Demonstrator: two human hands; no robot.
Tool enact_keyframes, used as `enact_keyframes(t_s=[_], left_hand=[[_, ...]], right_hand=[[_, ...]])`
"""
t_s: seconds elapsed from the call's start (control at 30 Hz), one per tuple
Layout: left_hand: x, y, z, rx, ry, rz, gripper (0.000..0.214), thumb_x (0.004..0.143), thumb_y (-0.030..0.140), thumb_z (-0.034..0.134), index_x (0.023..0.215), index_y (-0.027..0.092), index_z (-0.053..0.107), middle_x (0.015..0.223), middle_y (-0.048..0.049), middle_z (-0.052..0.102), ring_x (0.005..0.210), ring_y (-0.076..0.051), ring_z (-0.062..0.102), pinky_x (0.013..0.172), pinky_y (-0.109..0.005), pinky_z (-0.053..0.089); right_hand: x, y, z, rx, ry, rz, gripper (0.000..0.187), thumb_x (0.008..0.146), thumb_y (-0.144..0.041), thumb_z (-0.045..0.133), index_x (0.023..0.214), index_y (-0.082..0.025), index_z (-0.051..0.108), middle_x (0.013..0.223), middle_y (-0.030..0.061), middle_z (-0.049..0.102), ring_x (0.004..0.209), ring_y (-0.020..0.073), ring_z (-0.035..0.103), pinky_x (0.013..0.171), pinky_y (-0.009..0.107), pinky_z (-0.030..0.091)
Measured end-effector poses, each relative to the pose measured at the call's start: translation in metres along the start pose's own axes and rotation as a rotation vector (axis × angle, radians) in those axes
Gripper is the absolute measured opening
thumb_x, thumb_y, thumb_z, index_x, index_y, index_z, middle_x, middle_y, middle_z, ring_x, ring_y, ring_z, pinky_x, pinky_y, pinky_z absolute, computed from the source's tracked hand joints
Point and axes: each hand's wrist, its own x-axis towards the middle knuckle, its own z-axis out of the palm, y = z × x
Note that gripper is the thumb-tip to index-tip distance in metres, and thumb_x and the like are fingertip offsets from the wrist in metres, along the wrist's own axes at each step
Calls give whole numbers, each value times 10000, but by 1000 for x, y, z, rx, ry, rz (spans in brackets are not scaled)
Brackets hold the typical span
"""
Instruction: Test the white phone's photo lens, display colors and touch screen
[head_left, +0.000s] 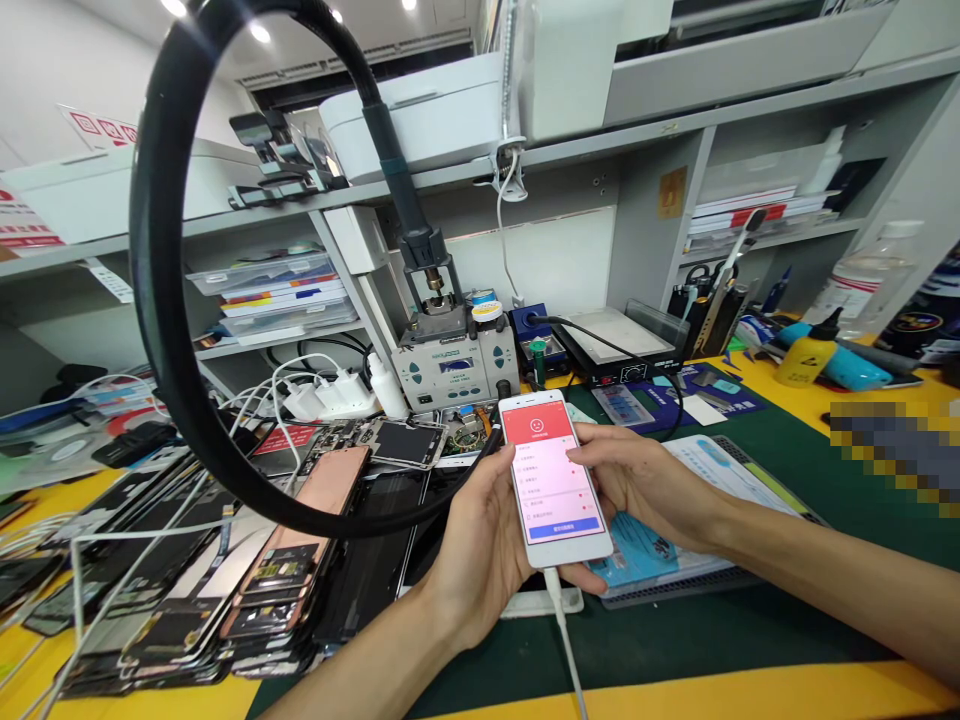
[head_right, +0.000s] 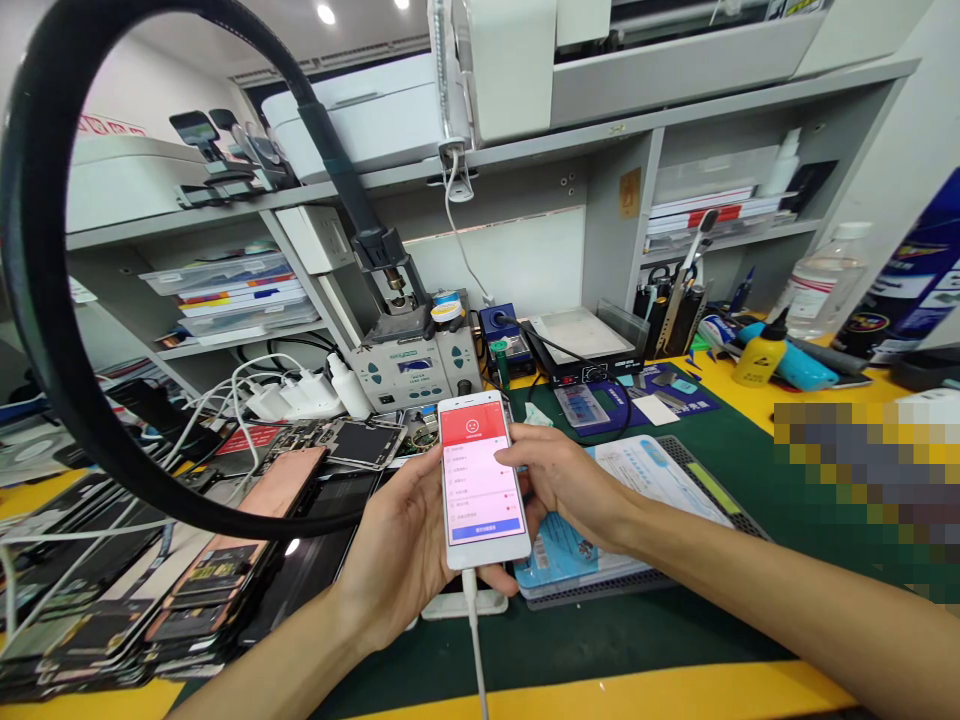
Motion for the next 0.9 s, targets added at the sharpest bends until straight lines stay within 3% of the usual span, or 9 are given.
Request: enact_keyframes(t_s=[0.53,0.9], left_hand=[[0,1,2,-5,-7,-2,578,963,525,360,1422,189,463,1261,-182,594,1044,-344,630,709,-486,601],[0,0,2,-4,4,8,540,971,483,377,1427,204,452,1266,-168,602,1074,-336,617,689,-436,604]], right_hand=[[0,1,-1,4,-9,-5,360,859,-322,531,1178,-169,597,747,48,647,599,177,615,423,229,471],[-1,2,-4,-22,-46,-9,379,815,-295,568,1167,-156,592,765,56,673,555,166,613,413,229,450]])
